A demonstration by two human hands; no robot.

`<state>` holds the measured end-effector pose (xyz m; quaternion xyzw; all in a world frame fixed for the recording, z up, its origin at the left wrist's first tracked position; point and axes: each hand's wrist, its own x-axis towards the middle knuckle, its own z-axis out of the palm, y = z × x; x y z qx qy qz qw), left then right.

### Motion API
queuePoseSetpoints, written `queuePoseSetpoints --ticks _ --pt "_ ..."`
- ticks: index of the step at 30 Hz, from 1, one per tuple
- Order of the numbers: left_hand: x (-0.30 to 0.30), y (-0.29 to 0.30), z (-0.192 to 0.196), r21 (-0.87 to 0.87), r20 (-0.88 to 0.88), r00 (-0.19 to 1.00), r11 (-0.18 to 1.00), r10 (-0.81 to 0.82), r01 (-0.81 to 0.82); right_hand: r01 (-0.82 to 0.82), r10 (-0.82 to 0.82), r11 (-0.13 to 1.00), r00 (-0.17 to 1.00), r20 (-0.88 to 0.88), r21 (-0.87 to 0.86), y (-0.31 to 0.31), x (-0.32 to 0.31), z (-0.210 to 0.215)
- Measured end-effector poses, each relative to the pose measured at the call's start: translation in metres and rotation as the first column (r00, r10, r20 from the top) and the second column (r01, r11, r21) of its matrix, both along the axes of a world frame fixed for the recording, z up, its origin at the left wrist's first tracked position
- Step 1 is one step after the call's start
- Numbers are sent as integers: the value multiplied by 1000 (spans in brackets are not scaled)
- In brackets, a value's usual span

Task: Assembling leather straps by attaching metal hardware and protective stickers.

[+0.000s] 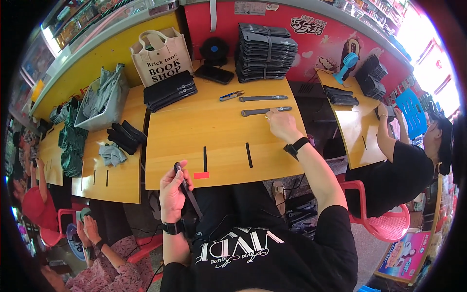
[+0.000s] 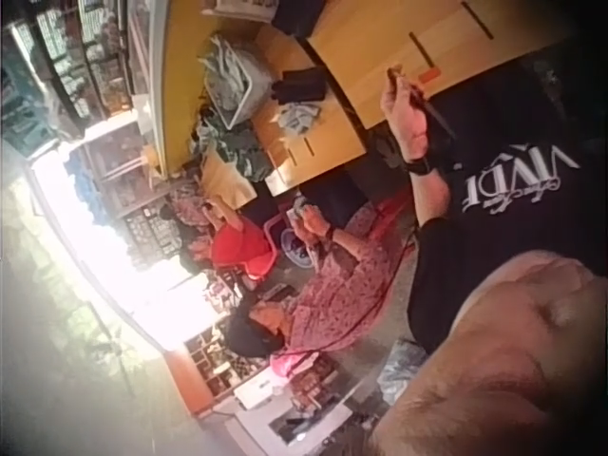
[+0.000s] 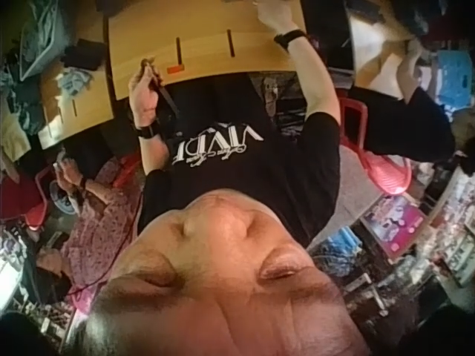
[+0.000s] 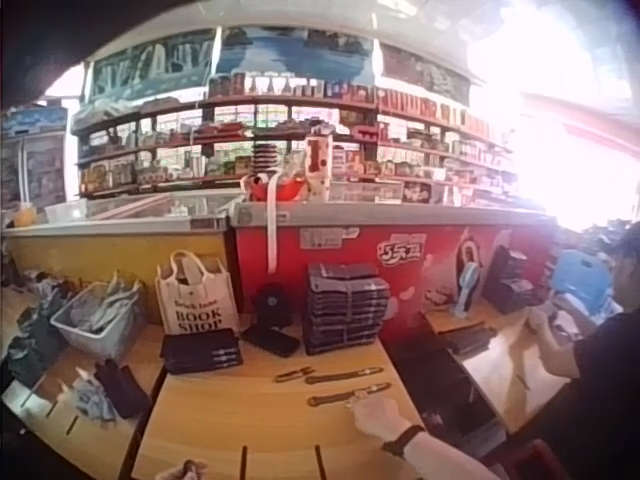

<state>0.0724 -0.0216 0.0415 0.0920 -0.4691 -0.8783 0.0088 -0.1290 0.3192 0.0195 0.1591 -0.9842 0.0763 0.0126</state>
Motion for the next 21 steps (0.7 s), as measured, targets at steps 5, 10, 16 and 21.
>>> queuePoseSetpoints --ticks 5,10,16,21 --pt "-8 8 1 24 19 999 999 -35 35 -22 20 999 998 -54 -27 5 -7 -1" --pt "-12 24 7 -68 -8 999 997 -47 46 -41 34 998 991 -131 -55 3 -5 -1" --pt "-9 36 9 -58 4 997 995 -82 82 -74 78 865 997 -12 -496 -19 56 21" --pt "2 49 14 -41 23 989 988 -146 147 -351 388 567 912 -134 -746 -72 143 10"
